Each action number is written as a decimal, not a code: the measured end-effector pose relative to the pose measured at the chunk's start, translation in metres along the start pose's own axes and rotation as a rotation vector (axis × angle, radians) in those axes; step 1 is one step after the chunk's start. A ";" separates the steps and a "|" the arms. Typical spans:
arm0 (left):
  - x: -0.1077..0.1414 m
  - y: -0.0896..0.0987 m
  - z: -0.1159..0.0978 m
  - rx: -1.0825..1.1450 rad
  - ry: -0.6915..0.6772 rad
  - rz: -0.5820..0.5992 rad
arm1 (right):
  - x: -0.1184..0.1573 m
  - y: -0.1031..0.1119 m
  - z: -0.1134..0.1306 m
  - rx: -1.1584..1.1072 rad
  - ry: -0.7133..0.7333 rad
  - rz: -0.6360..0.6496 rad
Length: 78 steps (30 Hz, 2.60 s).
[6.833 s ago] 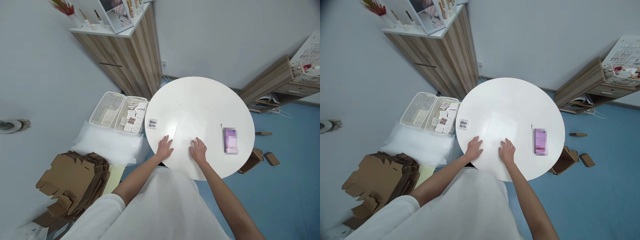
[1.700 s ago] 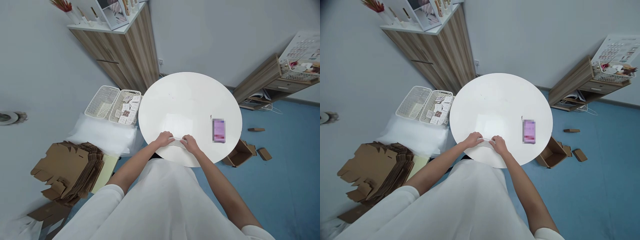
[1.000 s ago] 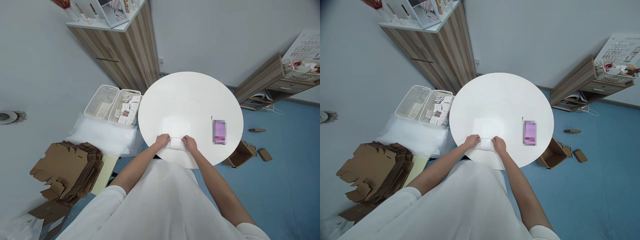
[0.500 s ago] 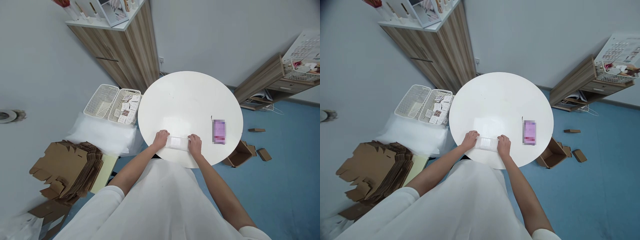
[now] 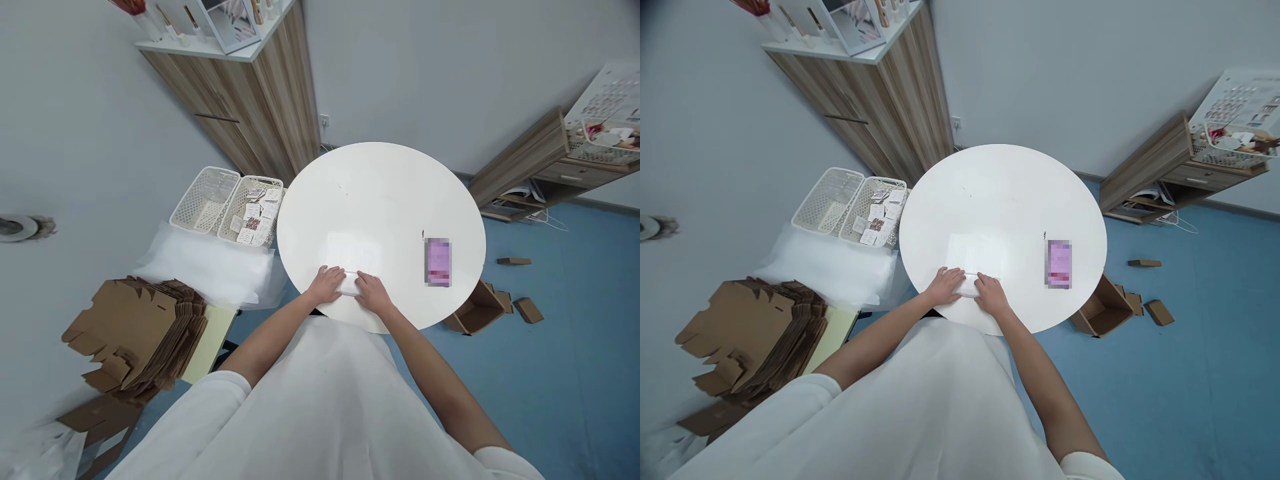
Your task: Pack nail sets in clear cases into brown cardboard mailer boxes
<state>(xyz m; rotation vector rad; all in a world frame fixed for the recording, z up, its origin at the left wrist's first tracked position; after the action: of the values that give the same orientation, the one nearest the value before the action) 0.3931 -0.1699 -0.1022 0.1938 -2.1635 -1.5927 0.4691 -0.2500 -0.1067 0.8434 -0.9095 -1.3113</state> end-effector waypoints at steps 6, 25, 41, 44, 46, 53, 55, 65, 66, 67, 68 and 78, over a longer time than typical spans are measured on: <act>-0.002 0.013 -0.003 0.150 0.018 0.096 | 0.003 0.006 -0.002 -0.176 -0.077 0.067; -0.031 0.012 0.080 0.604 0.506 0.050 | -0.018 0.028 -0.069 -0.486 -0.530 -0.053; -0.021 0.032 0.087 0.450 0.651 -0.205 | 0.037 0.026 -0.102 -0.392 -0.798 -0.407; -0.021 0.041 0.042 0.307 0.356 -0.196 | 0.057 0.006 -0.087 -0.632 -0.887 -0.517; -0.019 0.034 0.010 0.222 0.176 -0.101 | 0.061 -0.009 -0.072 -0.788 -0.920 -0.539; -0.013 0.008 -0.018 0.090 0.083 -0.025 | 0.046 -0.024 -0.053 -1.144 -1.079 -0.571; -0.014 0.007 -0.017 0.084 0.068 -0.035 | 0.040 -0.017 -0.061 -1.096 -1.066 -0.519; -0.017 0.004 -0.018 0.067 0.072 -0.017 | -0.012 0.012 -0.067 -0.906 -0.785 -0.364; -0.016 0.004 -0.017 0.074 0.068 -0.016 | -0.020 0.011 -0.062 -0.916 -0.744 -0.336; -0.015 0.004 -0.017 0.084 0.063 -0.019 | -0.027 0.010 -0.058 -0.925 -0.709 -0.307; -0.013 0.004 -0.015 0.098 0.061 -0.026 | -0.031 0.009 -0.054 -0.932 -0.688 -0.284; 0.004 0.004 -0.024 -0.002 -0.026 -0.072 | -0.038 0.006 -0.053 -0.879 -0.616 -0.216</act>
<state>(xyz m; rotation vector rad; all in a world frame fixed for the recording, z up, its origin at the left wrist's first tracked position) 0.4005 -0.1908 -0.0916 0.2547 -2.1971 -1.6452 0.5180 -0.2115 -0.1263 -0.1740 -0.5864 -1.9838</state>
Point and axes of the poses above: each hand's wrist, its own x-axis away from the middle knuckle, its own y-axis out of the back of the hand, z = x × y, the point moved 8 cm from there along -x, towards the middle knuckle, and after that the axes turned 12 degrees about y, right-handed, at the moved point
